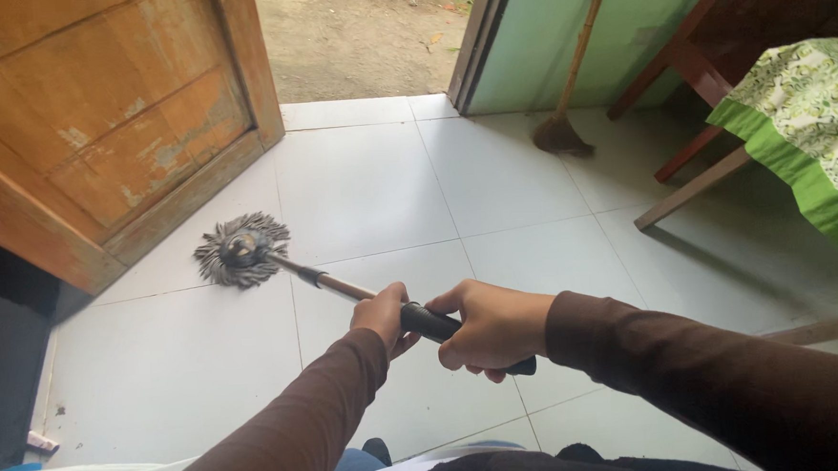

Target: The person mops a white tiled floor using a spin mop, moving it around a bed and several chairs, and adjusts the mop handle during the process.

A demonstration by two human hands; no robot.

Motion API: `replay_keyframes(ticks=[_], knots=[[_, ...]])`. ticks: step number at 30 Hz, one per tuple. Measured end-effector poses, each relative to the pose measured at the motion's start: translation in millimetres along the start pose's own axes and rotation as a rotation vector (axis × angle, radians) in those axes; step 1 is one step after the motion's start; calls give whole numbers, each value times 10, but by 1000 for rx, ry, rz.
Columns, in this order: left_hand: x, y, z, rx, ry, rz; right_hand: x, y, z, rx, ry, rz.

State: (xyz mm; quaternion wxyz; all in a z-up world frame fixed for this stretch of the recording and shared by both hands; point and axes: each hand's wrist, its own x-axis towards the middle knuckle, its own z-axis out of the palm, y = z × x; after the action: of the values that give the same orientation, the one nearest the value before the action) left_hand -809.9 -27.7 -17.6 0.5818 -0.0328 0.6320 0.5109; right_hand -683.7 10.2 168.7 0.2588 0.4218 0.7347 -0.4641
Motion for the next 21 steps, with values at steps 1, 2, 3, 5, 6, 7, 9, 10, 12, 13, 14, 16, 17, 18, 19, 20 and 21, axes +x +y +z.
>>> replay_keyframes(ticks=[1, 2, 3, 5, 6, 7, 9, 10, 12, 13, 14, 16, 17, 18, 19, 20, 21], knots=[[-26, 12, -49, -7, 5, 3, 33, -44, -2, -50, -17, 9], [-48, 31, -98, -22, 24, 7, 66, -89, -11, -100, -33, 19], [-63, 55, -160, -39, 47, 12, 112, -147, -15, -109, -39, 13], [-81, 117, -278, -51, 83, 6, 205, -268, -43, -164, -109, -34], [-85, 148, -322, -54, 112, -2, 240, -320, -59, -174, -118, -40], [-92, 164, -371, -63, 123, -2, 277, -378, -59, -208, -135, -75], [-93, 188, -451, -66, 174, 11, 346, -485, -79, -250, -164, -119], [-84, 206, -475, -76, 189, 10, 379, -529, -101, -307, -171, -121], [-56, 252, -509, -165, 263, 5, 461, -616, -155, -372, -183, -135], [-25, 287, -496, -172, 273, 8, 516, -644, -211, -422, -210, -140], [9, 313, -471, -222, 323, -13, 580, -659, -277, -471, -235, -145], [103, 369, -433, -276, 380, -30, 723, -643, -393, -450, -242, -168], [152, 391, -417, -262, 385, -36, 788, -612, -454, -424, -247, -180], [208, 422, -401, -247, 390, -42, 852, -584, -507, -432, -253, -188], [265, 457, -392, -253, 395, -44, 915, -566, -551, -371, -238, -177], [325, 501, -385, -218, 377, -41, 985, -564, -624, -311, -223, -166], [401, 559, -325, -180, 354, -36, 1054, -557, -736, -313, -226, -165]])
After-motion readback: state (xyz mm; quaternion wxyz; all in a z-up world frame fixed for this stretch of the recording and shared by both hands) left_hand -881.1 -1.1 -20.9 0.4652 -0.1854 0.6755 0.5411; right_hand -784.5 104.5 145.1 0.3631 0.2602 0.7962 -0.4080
